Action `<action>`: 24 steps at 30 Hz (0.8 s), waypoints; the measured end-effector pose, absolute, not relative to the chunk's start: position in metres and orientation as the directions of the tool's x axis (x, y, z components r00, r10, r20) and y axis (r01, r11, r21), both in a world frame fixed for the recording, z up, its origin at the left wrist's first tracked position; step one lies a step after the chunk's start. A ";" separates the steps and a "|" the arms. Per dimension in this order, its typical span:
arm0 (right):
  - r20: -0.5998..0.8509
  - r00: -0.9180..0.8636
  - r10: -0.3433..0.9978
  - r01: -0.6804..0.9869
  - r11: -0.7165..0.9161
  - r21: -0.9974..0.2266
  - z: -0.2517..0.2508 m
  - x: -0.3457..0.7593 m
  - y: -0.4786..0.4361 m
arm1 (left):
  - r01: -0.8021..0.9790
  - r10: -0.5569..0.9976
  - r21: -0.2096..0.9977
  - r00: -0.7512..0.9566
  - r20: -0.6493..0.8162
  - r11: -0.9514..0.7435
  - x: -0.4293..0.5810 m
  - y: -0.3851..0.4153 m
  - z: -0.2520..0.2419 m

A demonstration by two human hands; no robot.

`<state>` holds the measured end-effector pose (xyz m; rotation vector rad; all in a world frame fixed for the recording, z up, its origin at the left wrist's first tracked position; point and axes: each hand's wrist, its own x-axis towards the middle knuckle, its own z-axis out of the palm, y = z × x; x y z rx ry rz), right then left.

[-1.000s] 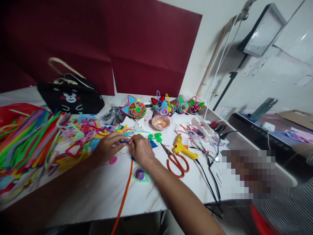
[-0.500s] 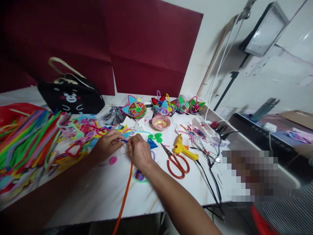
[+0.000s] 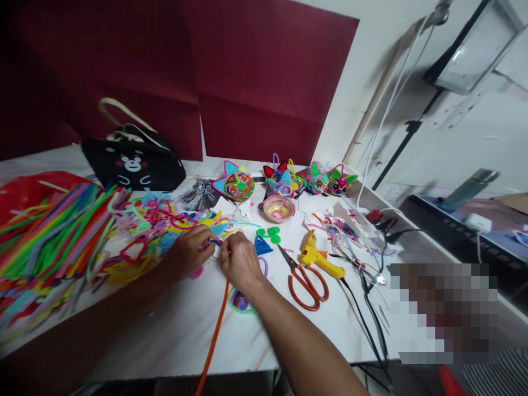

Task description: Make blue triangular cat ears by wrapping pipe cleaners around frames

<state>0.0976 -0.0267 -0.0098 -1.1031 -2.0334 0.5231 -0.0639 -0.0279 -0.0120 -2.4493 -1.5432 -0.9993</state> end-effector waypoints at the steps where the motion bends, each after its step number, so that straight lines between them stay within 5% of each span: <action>1: 0.416 -0.342 0.843 0.530 0.538 -0.655 -0.010 0.098 -0.027 | 0.837 0.786 0.261 0.281 0.551 -0.482 -0.063 -0.028 -0.012; 8: 0.396 -0.291 0.871 0.485 0.491 -0.723 -0.012 0.098 -0.028 | 0.848 0.776 0.260 0.246 0.581 -0.463 -0.060 -0.027 -0.016; 12: 0.391 -0.266 0.881 0.407 0.470 -0.783 -0.017 0.100 -0.026 | 0.716 0.745 0.421 0.206 0.634 -0.556 -0.060 -0.025 -0.013; 16: 0.402 -0.252 0.880 0.376 0.472 -0.797 -0.020 0.103 -0.025 | 0.623 0.843 0.616 0.138 0.520 -0.481 -0.061 -0.024 -0.013; 18: 0.405 -0.252 0.879 0.366 0.474 -0.801 -0.019 0.103 -0.025 | 0.680 0.842 0.576 0.117 0.526 -0.454 -0.063 -0.023 -0.015; 24: 0.311 -0.263 0.913 0.301 0.384 -0.873 -0.018 0.100 -0.025 | 0.852 0.705 0.168 0.282 0.651 -0.496 -0.066 -0.021 -0.024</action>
